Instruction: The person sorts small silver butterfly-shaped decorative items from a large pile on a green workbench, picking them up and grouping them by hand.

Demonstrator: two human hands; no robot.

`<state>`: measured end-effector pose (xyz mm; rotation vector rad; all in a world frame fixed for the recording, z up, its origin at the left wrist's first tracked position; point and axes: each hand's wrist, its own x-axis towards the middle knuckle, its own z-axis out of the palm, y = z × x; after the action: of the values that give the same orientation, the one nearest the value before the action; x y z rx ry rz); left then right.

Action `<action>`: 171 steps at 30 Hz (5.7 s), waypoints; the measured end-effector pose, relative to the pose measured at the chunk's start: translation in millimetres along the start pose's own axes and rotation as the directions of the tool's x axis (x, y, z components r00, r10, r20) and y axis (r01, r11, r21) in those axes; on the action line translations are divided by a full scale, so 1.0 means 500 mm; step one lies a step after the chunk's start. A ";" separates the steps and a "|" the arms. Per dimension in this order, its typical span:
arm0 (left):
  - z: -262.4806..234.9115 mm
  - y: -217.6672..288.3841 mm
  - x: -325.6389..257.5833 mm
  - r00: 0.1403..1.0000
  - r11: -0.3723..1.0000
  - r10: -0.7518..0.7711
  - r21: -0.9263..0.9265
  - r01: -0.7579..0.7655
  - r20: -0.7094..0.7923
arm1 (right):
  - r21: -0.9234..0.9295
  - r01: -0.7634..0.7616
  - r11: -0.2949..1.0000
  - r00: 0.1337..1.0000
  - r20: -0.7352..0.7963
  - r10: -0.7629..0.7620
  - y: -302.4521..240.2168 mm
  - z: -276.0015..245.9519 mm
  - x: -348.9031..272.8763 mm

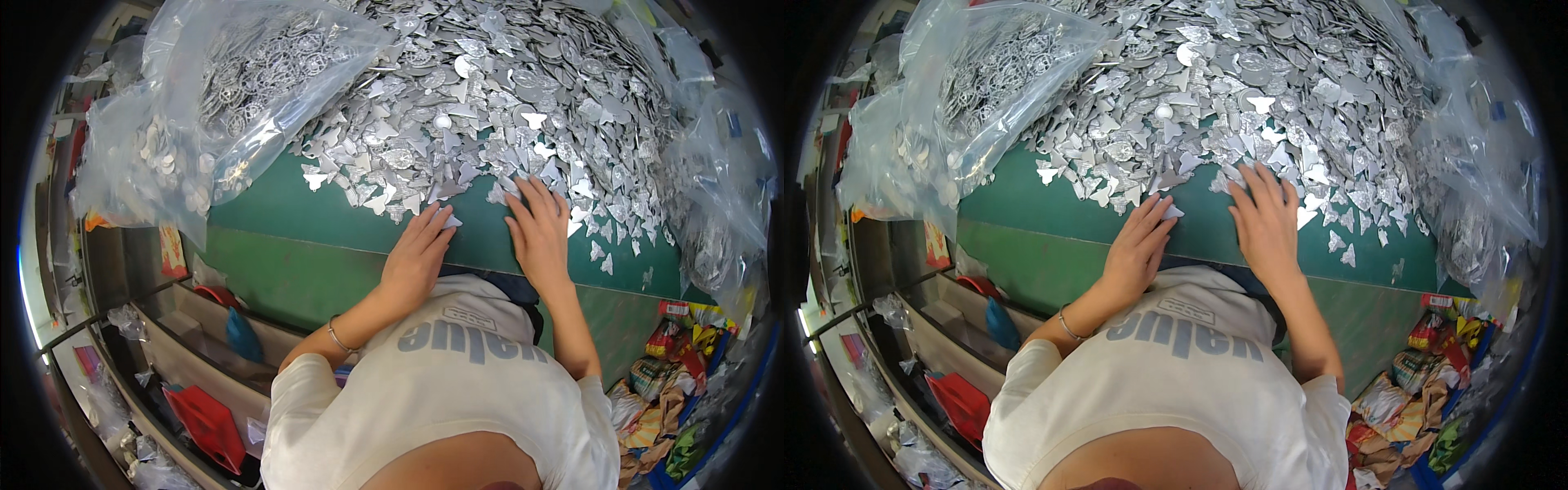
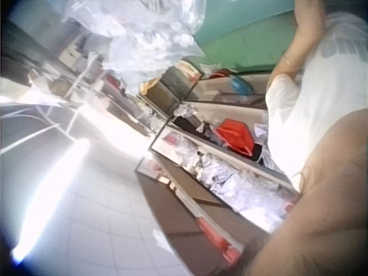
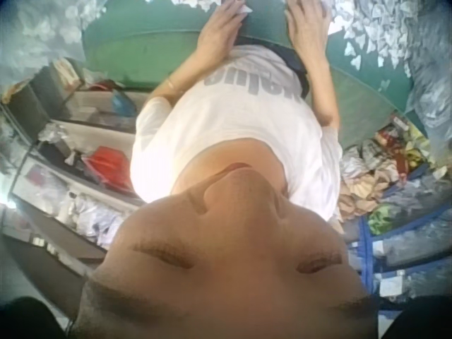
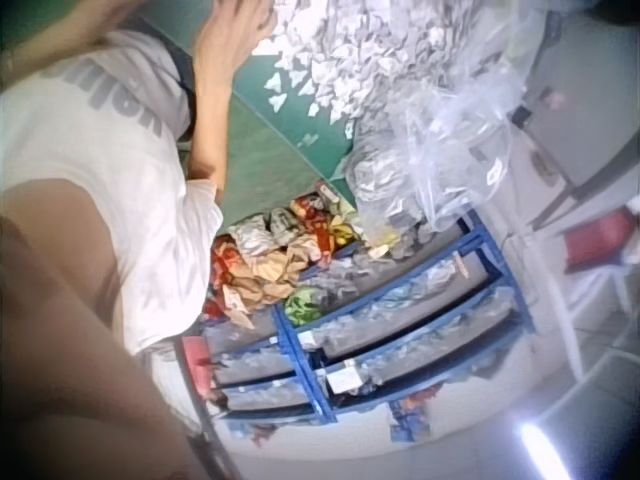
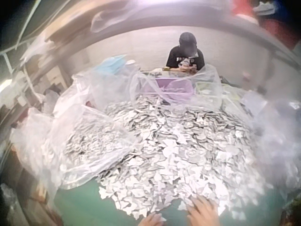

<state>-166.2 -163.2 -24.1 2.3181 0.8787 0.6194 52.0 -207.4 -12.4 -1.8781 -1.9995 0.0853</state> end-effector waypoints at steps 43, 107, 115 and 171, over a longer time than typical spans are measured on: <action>-0.020 -0.033 -0.026 0.975 0.999 -0.013 -0.049 0.003 -0.221 | 0.120 0.044 0.992 0.997 0.055 -0.051 -0.035 0.009 -0.041; 0.154 -0.067 -0.078 0.732 -0.948 0.150 -0.115 0.298 0.664 | 0.532 0.198 0.823 0.872 0.289 -0.396 -0.093 0.016 -0.069; 0.126 -0.031 -0.047 0.591 -0.854 0.009 -0.302 0.425 0.807 | 0.408 0.130 0.904 0.976 0.107 -0.188 -0.070 0.016 0.002; -0.236 -0.052 0.034 0.681 -0.546 -0.653 -0.829 -0.121 0.331 | 0.350 0.071 0.934 0.997 0.007 -0.079 -0.075 0.025 -0.014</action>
<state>-235.9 -94.2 48.0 -0.0819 0.6246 1.0150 12.5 -215.0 -13.9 -1.5794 -1.9171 0.4138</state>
